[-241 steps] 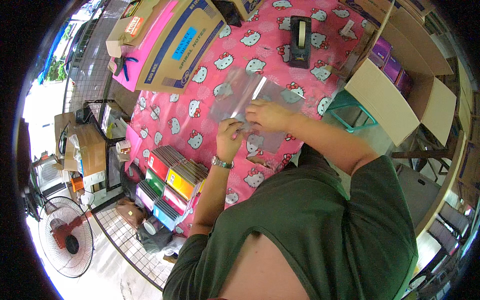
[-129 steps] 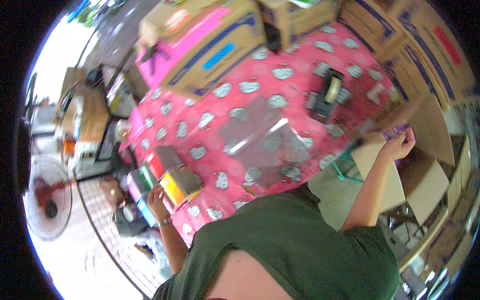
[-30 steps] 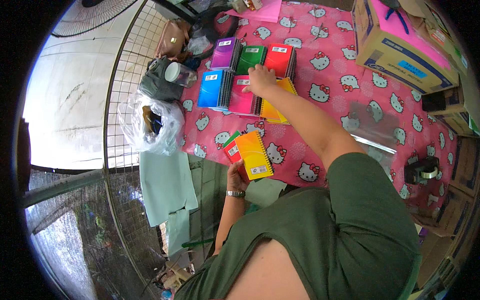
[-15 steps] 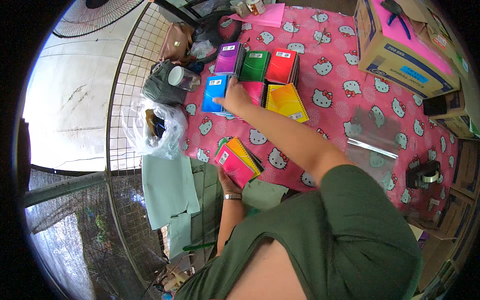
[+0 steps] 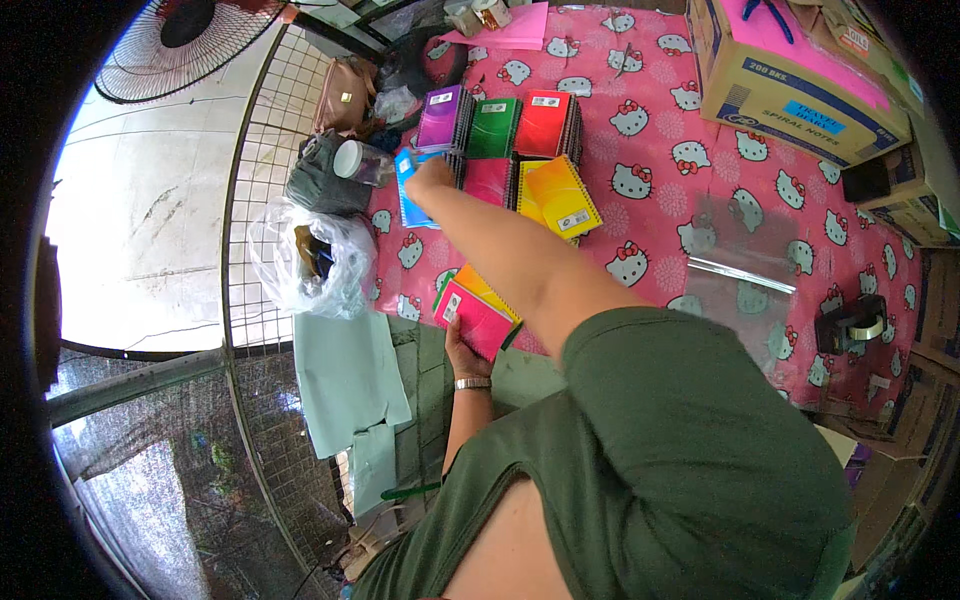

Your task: The person places small notebooks into plastic bags, seals each bag with tape from a dispenser, and places the packed items into a cardboard box.

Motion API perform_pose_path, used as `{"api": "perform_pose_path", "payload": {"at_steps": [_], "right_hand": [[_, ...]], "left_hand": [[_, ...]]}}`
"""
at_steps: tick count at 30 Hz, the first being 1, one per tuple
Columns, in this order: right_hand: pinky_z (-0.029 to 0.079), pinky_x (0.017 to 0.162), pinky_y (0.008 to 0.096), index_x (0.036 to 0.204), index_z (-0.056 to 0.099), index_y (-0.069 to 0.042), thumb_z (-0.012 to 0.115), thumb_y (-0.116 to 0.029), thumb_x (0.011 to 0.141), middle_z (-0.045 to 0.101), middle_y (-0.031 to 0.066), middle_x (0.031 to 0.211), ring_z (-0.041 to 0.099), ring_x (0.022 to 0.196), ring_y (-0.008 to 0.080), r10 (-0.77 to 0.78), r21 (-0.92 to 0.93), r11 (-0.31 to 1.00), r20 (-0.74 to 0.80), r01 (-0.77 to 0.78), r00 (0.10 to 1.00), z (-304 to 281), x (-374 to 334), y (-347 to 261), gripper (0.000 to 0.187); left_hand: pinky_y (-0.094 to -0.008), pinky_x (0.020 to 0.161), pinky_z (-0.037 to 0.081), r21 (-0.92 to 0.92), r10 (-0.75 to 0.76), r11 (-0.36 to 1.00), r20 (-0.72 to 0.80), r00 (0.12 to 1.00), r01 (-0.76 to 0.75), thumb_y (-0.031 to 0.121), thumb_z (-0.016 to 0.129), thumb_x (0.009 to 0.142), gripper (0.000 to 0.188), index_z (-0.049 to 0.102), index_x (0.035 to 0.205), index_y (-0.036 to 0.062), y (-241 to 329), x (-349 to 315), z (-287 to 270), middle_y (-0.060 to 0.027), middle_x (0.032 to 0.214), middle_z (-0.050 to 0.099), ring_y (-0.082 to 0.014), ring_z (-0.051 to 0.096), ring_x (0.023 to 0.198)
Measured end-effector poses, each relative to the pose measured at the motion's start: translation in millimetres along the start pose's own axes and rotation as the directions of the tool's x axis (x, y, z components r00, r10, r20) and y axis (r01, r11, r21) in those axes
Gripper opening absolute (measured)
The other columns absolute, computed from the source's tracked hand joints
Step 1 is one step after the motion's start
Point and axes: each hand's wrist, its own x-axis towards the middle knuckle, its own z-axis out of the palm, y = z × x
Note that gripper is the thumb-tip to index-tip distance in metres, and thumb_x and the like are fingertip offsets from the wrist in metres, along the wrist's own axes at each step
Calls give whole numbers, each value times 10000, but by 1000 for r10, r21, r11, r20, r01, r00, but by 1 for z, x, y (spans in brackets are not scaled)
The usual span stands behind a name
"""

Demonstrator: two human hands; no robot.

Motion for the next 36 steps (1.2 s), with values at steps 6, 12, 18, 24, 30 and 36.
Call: {"api": "perform_pose_path", "payload": {"at_steps": [6,12,18,24,30,36], "right_hand": [[469,854,423,1175,465,25,792,-117,606,589,181,1042,580,982,304,-244,192,969,668,153,703,-111,-106,56,671],[385,983,389,1292,375,-6,802,-225,643,501,192,1255,516,1122,282,-140,61,990,329,127,934,-235,-181,181,807],[419,931,366,1315,337,-70,801,-121,611,502,131,1180,526,1078,267,-368,-103,917,153,385,917,-392,-195,259,845],[396,948,375,1227,406,-85,763,-66,588,494,135,1117,496,1083,308,-456,-5,888,-121,459,882,-409,-180,354,732],[393,959,387,1224,383,-81,823,-174,561,471,141,1189,486,1118,303,-495,-36,866,-195,498,847,-400,-175,365,801],[369,987,409,1193,345,-83,809,-142,565,452,180,1170,458,1146,350,-657,-120,750,-238,650,715,-390,-155,391,783]], "left_hand": [[-484,948,436,-46,41,998,74,996,-38,559,580,797,774,348,1357,78,7,-29,26,-124,1290,496,-308,527,1123],[-438,933,455,265,-284,935,166,944,235,224,662,739,678,358,1318,43,-61,-40,78,-156,1222,515,-294,551,1075],[-333,930,441,762,-480,619,561,675,-193,-48,684,682,676,379,1279,40,-170,-13,170,-120,1190,536,-213,541,1076],[-349,975,418,810,-632,557,557,539,-184,-104,637,678,761,276,1328,55,-262,27,162,-107,1236,485,-214,487,1165],[-356,986,406,784,-574,515,616,540,-346,-25,710,652,815,261,1325,70,-274,16,164,-109,1271,429,-234,440,1206],[-385,1024,342,600,-410,420,795,447,-681,123,783,626,753,366,1247,46,-287,16,171,-144,1257,452,-280,441,1189]]}}
